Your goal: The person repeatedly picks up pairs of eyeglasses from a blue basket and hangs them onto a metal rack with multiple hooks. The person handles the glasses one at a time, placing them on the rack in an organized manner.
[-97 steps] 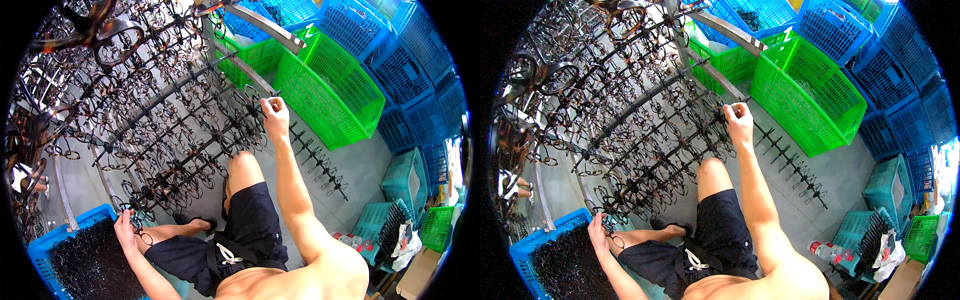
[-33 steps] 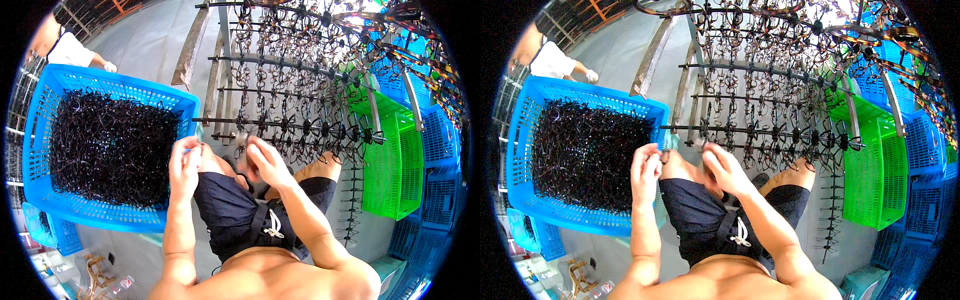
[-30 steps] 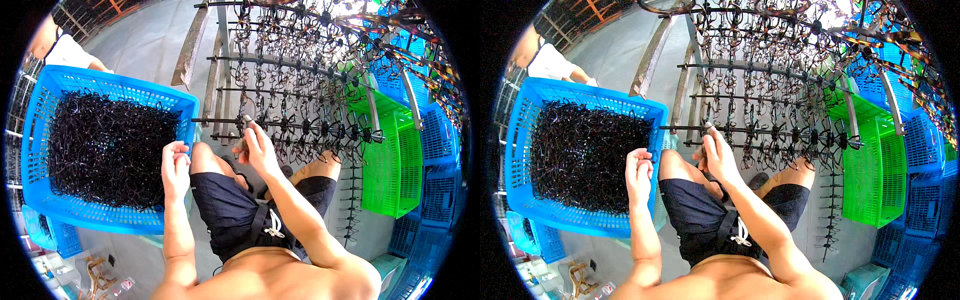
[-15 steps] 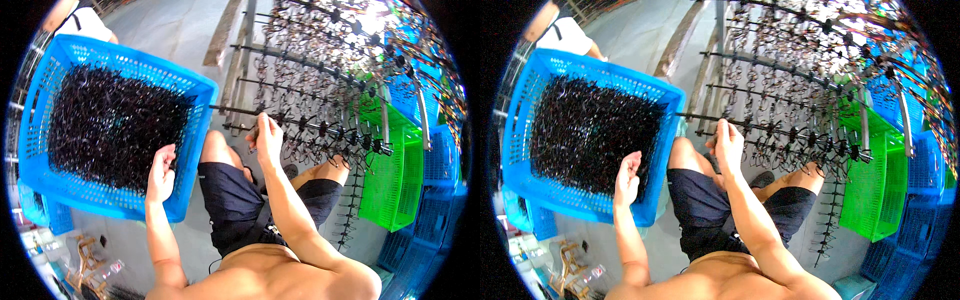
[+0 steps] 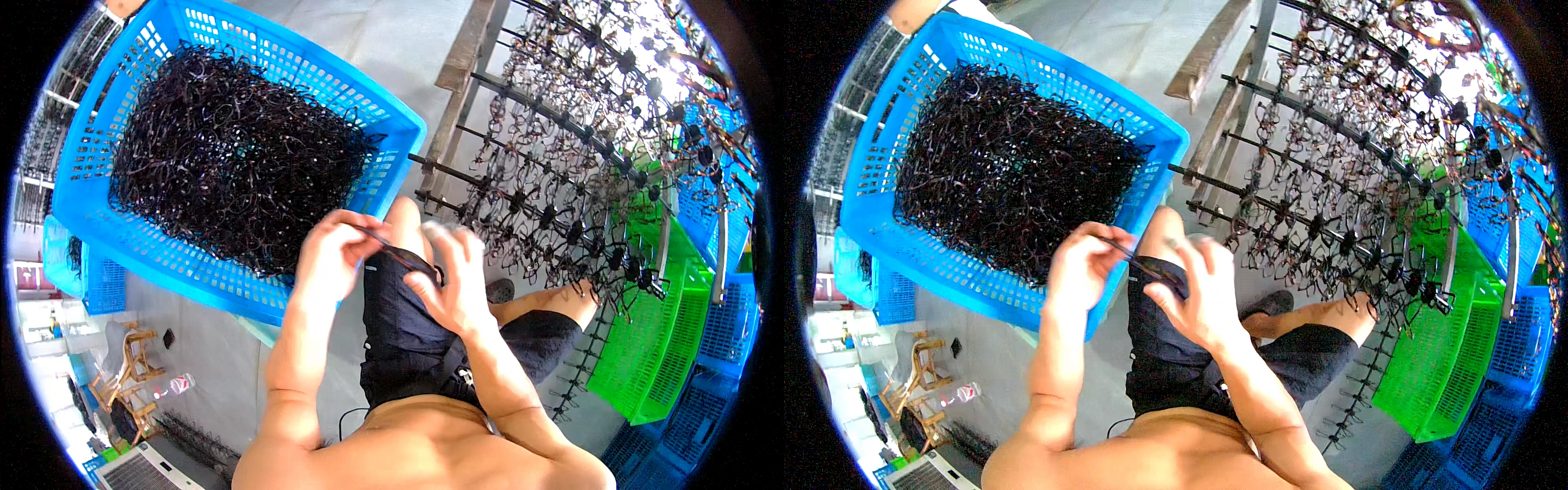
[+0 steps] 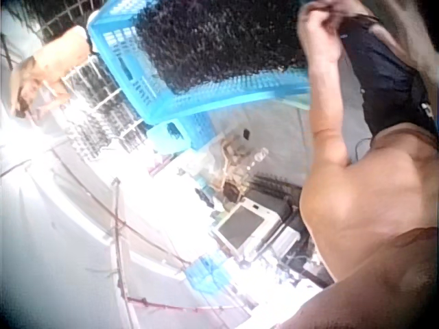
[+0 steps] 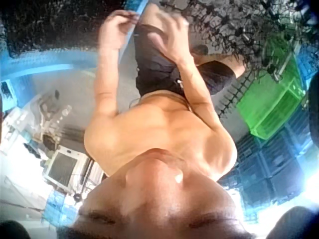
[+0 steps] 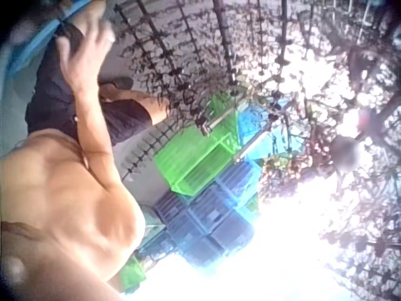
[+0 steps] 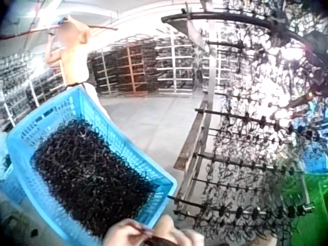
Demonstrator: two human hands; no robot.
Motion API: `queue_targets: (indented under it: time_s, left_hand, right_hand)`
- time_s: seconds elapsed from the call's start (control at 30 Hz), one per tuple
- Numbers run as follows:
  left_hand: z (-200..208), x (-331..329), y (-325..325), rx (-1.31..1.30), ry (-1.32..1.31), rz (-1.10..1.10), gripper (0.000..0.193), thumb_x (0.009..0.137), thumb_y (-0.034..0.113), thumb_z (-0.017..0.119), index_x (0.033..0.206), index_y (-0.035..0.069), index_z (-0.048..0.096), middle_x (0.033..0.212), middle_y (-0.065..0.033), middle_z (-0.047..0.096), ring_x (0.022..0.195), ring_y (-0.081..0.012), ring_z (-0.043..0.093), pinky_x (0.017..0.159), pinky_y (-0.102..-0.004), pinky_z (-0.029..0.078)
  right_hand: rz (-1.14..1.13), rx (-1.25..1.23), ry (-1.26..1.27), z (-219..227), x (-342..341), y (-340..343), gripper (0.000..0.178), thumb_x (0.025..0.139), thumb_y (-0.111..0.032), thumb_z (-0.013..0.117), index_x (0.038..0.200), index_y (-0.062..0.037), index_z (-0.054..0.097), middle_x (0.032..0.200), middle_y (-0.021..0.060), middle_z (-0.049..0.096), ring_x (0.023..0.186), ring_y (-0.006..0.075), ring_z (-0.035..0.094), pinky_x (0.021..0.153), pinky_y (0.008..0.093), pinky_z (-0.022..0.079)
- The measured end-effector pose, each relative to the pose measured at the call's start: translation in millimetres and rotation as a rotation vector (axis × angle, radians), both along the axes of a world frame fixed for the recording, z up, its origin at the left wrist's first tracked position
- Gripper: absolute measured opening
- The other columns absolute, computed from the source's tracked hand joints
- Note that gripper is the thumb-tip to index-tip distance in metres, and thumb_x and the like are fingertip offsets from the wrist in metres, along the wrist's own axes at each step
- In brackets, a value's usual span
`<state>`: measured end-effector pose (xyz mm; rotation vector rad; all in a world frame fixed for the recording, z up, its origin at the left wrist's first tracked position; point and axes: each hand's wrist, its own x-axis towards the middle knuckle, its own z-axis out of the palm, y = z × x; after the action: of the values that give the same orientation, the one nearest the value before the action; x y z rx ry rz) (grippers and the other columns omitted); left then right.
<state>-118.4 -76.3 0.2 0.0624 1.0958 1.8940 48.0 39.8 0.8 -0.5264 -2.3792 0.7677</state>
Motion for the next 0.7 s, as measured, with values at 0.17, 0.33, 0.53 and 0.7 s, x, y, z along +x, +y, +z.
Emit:
queue_targets:
  time_s: [0.17, 0.33, 0.53, 0.7]
  left_hand:
    - [0.4, -4.1, 27.6, -0.233, 0.201, -0.2, 0.021, 0.08, 0.006, 0.052, 0.098, -0.001, 0.057, 0.09, -0.0145, 0.063, 0.083, -0.0259, 0.062, 0.072, -0.0351, 0.054]
    - [-83.8, -123.6, 36.0, -1.445, 1.489, 0.318, 0.065, 0.069, 0.041, 0.07, 0.115, 0.0, 0.047, 0.109, -0.0209, 0.053, 0.1, -0.0399, 0.052, 0.078, -0.0503, 0.046]
    - [-94.0, -172.7, 52.0, -1.647, 1.251, -0.077, 0.082, 0.065, 0.041, 0.077, 0.132, 0.019, 0.034, 0.131, -0.0219, 0.031, 0.111, -0.0446, 0.044, 0.086, -0.0513, 0.045]
    - [-74.4, -147.9, 51.4, -1.613, 1.406, -0.205, 0.03, 0.081, 0.024, 0.063, 0.105, 0.008, 0.052, 0.107, -0.0192, 0.056, 0.094, -0.0381, 0.059, 0.076, -0.0471, 0.05]
  right_hand:
    - [-0.044, -0.873, -0.135, -16.0, 15.7, 17.7, 0.024, 0.092, -0.017, 0.047, 0.104, 0.0018, 0.056, 0.066, 0.0084, 0.063, 0.052, 0.01, 0.055, 0.048, 0.0237, 0.043]
    - [-0.311, -1.014, 0.431, -27.2, 52.1, 52.6, 0.028, 0.098, -0.022, 0.037, 0.111, 0.0016, 0.045, 0.065, 0.0045, 0.057, 0.044, 0.0081, 0.043, 0.044, 0.0219, 0.037]
    - [-0.552, -1.156, 0.589, -37.3, 53.3, 77.1, 0.038, 0.097, -0.029, 0.042, 0.128, -0.0076, 0.04, 0.061, 0.0026, 0.05, 0.041, 0.0114, 0.048, 0.034, 0.0222, 0.032]
    - [-0.531, -1.313, 0.411, -27.3, 49.2, 86.9, 0.037, 0.095, -0.032, 0.043, 0.123, -0.0073, 0.045, 0.063, 0.0009, 0.045, 0.043, 0.0116, 0.05, 0.034, 0.0224, 0.029]
